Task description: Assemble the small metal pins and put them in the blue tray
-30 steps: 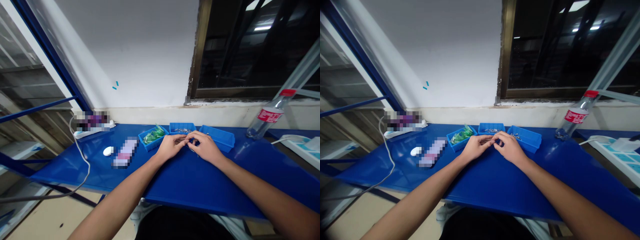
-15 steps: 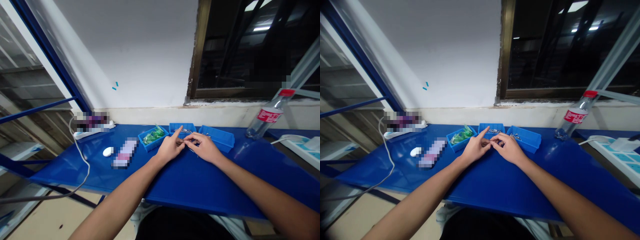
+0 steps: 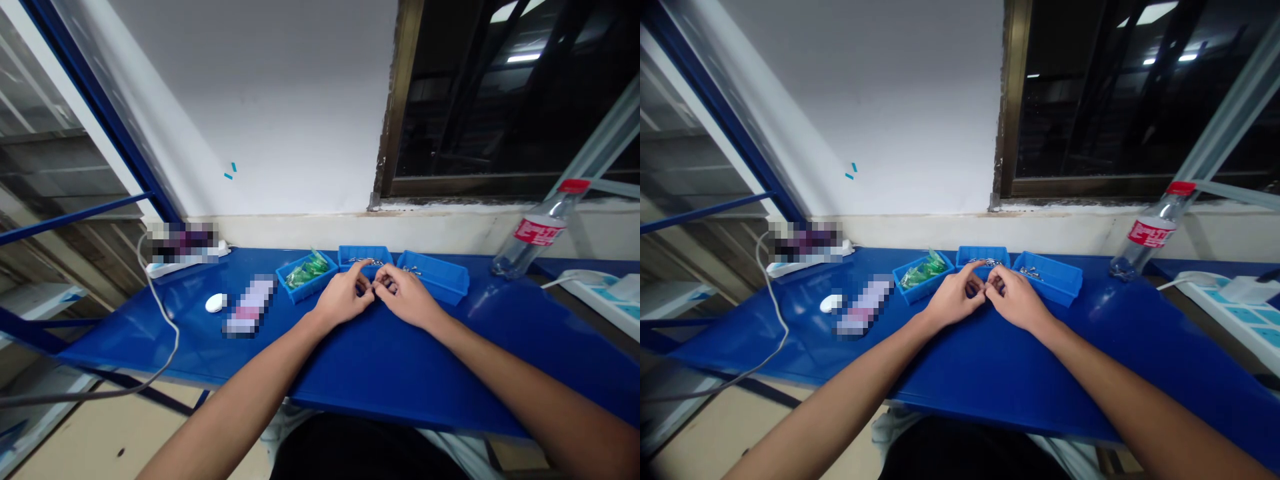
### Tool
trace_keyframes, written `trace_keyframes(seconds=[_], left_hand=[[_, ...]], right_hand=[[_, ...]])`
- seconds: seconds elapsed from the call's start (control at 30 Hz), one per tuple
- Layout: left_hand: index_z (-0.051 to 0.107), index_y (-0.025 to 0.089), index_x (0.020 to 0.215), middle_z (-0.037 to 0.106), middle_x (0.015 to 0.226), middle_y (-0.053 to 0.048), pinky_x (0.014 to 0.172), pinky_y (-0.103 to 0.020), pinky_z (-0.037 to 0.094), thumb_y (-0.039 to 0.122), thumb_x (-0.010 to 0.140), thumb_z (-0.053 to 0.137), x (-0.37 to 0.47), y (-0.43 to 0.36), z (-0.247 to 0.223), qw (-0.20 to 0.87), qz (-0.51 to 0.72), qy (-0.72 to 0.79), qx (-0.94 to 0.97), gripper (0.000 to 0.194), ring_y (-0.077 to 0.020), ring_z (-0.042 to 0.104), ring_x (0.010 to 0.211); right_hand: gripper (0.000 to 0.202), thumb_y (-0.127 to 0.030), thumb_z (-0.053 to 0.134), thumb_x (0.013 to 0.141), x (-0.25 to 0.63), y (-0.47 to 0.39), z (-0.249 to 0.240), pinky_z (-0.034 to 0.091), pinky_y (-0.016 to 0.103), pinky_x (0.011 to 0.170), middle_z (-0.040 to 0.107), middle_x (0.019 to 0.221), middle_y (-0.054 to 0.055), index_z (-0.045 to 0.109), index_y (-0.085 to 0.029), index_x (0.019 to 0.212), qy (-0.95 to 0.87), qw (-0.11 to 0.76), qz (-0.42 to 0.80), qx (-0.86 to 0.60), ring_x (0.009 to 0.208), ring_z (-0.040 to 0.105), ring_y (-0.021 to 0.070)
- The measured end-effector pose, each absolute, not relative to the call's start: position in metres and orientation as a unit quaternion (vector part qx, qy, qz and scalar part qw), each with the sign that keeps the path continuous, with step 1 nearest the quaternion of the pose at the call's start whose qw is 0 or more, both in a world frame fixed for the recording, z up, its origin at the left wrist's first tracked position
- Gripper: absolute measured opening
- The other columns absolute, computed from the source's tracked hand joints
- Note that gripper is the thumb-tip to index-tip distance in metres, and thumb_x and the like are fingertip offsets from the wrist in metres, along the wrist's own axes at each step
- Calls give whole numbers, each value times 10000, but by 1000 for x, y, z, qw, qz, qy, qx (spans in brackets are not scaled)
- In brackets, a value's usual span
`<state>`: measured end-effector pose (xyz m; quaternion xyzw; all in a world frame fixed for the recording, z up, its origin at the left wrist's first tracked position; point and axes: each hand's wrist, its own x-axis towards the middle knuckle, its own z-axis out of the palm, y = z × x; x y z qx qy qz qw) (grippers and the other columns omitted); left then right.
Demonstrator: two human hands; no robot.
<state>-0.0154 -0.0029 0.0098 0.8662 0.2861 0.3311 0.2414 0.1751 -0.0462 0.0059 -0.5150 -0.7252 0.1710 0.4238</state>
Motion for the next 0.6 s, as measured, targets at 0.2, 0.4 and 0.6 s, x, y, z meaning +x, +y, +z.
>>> trace_keyframes(seconds=[0.2, 0.4, 0.6], left_hand=[[564, 160, 1360, 747, 990, -62, 751, -252, 583, 191, 914, 611, -15, 2, 15, 306, 420, 320, 792, 450, -165, 721, 883], [672, 145, 1212, 773, 1019, -82, 796, -276, 594, 271, 956, 626, -16, 4, 15, 363, 424, 325, 764, 290, -183, 740, 912], [773, 184, 1125, 764, 1176, -90, 840, -301, 591, 391, 963, 652, -17, 3, 16, 332, 390, 304, 803, 289, -220, 733, 1028]], right_hand=[[229, -395, 485, 1004, 180, -45, 3, 505, 288, 621, 717, 842, 28, 625, -232, 928, -710, 423, 225, -515, 697, 650, 175], [326, -487, 474, 1014, 175, -42, -4, 481, 262, 539, 679, 798, 15, 640, -213, 953, -694, 420, 324, -486, 556, 576, 128], [297, -484, 580, 947, 176, -39, -7, 456, 249, 498, 660, 738, 1, 649, -200, 994, -642, 466, 374, -481, 524, 554, 118]])
